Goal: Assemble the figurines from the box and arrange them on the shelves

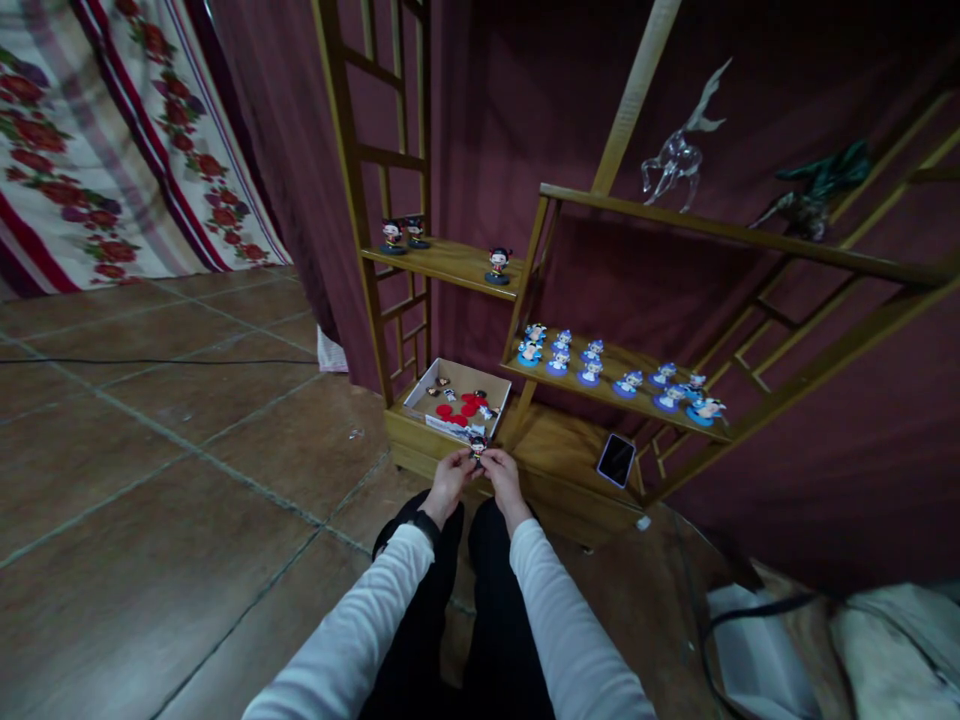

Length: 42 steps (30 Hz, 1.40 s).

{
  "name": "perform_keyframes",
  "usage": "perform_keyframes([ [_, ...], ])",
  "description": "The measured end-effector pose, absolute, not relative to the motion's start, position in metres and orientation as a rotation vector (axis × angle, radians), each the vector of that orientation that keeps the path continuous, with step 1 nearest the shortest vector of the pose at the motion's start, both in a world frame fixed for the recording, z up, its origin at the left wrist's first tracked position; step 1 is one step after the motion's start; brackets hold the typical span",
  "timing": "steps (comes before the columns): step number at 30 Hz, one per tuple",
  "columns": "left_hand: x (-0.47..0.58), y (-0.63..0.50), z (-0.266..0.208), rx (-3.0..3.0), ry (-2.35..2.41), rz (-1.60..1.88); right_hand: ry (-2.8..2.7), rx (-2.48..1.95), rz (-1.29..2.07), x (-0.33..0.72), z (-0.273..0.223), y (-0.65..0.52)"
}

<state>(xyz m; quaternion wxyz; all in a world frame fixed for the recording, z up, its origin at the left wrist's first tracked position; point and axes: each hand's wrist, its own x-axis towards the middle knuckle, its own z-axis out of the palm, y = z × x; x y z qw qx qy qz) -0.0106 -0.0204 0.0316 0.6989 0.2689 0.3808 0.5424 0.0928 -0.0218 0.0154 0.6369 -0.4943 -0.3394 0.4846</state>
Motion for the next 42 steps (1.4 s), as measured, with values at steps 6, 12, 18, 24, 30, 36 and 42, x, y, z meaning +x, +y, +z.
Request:
perform_keyframes([
  [6,-0.009,-0.024,0.038,0.648,0.819,1.247,-0.731,-1.095,1.161,0.092,0.025,-0.025],
  [12,-0.009,-0.027,0.040,0.648,0.815,1.229,-0.742,-1.094,1.198,0.094,0.020,-0.023],
  [18,-0.007,-0.022,0.037,0.626,0.842,1.208,-0.738,-1.097,1.241,0.096,0.018,-0.021],
  [24,-0.010,-0.021,0.036,0.573,0.836,1.198,-0.684,-1.066,1.219,0.096,0.019,-0.023],
  [30,-0.015,-0.022,0.037,0.574,0.820,1.217,-0.723,-1.030,1.163,0.093,0.023,-0.028],
  [36,-0.020,-0.022,0.039,0.592,0.783,1.194,-0.705,-0.966,1.192,0.091,0.029,-0.032],
  [42,-0.024,-0.022,0.045,0.701,0.820,1.170,-0.712,-0.924,1.247,0.092,0.033,-0.035],
])
